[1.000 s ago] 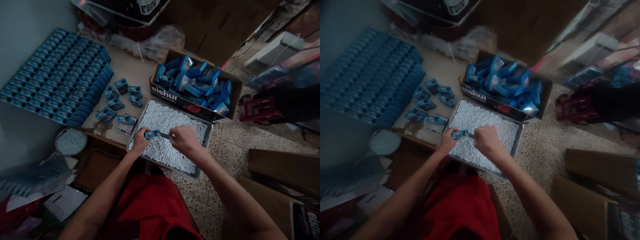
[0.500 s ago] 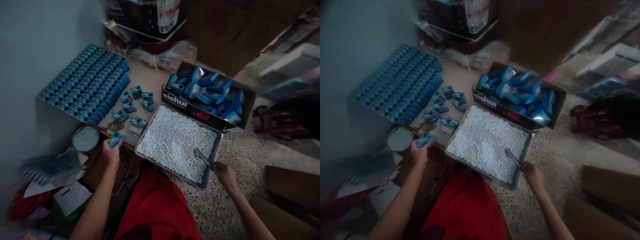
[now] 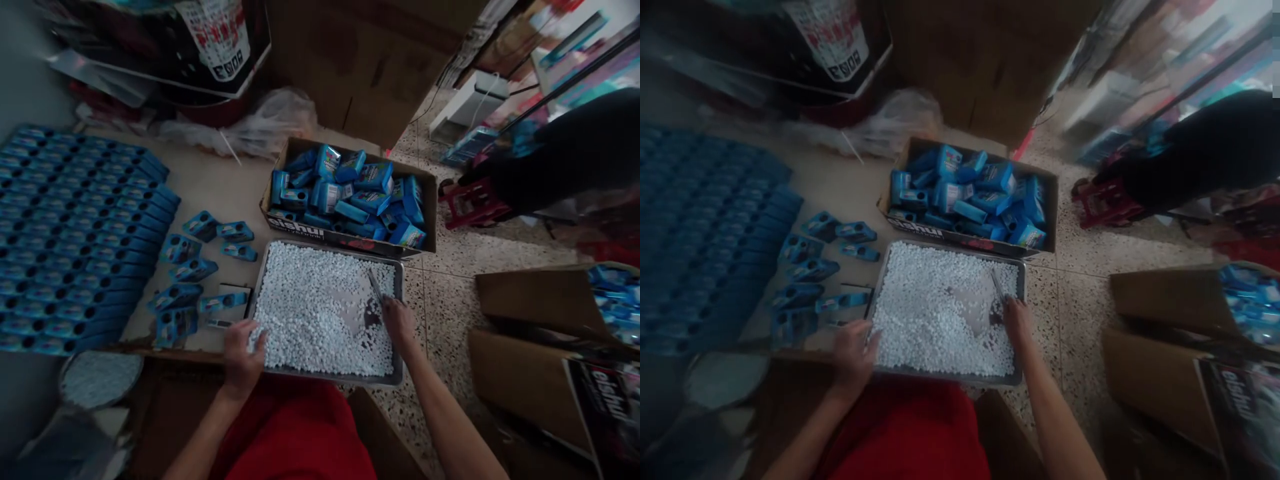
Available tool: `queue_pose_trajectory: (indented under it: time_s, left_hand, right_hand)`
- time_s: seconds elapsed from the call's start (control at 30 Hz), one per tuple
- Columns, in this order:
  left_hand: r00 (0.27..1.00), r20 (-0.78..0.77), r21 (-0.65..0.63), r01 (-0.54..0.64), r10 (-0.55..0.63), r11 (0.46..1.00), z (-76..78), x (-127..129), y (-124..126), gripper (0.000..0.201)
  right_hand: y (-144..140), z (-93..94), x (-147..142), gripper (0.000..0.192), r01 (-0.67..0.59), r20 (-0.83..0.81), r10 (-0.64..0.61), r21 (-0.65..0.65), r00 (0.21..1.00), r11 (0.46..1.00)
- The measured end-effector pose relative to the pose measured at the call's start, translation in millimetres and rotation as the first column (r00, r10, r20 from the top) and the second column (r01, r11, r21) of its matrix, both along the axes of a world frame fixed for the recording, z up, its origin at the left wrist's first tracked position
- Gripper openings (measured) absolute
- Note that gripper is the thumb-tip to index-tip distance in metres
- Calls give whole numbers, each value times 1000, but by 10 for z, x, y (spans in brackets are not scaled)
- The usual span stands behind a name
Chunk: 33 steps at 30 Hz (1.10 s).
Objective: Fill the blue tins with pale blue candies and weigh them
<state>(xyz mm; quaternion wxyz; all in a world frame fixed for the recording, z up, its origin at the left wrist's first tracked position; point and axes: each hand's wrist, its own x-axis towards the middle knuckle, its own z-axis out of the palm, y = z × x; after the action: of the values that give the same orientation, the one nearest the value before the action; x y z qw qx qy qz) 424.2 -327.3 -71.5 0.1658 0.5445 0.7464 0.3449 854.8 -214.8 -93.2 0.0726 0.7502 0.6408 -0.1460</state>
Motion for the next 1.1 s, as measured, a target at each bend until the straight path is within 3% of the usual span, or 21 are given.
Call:
queue_pose_trajectory:
  time_s: [0.07, 0.13, 0.2, 0.27, 0.33, 0.5, 0.67, 0.77, 0.87, 1.0, 1.1]
  left_hand:
    - [959, -14, -17, 281, -281, 960, -86, 291, 566, 17]
    - [967, -19, -12, 255, -255, 967, -199, 435, 1234, 26]
    - [988, -39, -21, 150, -151, 988, -322, 449, 1805, 41]
    - [994, -65, -25, 86, -87, 996, -438, 406, 2150, 56]
    - [993, -87, -32, 74, -77, 997, -531, 383, 2265, 68]
    - [966, -112, -113, 219, -231, 969, -659, 562, 2094, 69]
    - [967, -64, -128, 236, -245, 963, -772, 833, 1881, 73]
    - [957, -7, -107, 288, -291, 952, -838, 972, 1747, 63]
    - [930, 61, -83, 367, -363, 927, -862, 1159, 1576, 50]
    - [891, 175, -139, 443, -418, 886, -769, 1431, 1218, 55]
    - [809, 280, -205, 576, -517, 791, -546, 1453, 984, 60]
  right_hand:
    - [39, -60, -87, 37, -38, -3, 38, -21, 999, 999]
    - [47, -121, -146, 39, -62, 10, 62, -30, 998, 998]
    - [44, -179, -179, 41, -87, 40, 88, -16, 995, 996]
    - [41, -227, -200, 41, -121, 58, 121, 10, 991, 993]
    - [42, -255, -222, 40, -131, 48, 129, 33, 990, 991]
    - [76, -242, -296, 37, -87, 37, 86, 29, 996, 996]
    - [183, -197, -482, 41, -148, 6, 148, -50, 989, 988]
    - [204, -205, -693, 44, -155, -72, 148, -94, 986, 983]
    - [120, -250, -932, 43, -75, -200, 52, -109, 978, 991]
    - [-76, -307, -1135, 36, 24, -305, -45, -73, 951, 997]
    - [-182, -300, -1125, 30, 98, -399, -111, -54, 910, 994]
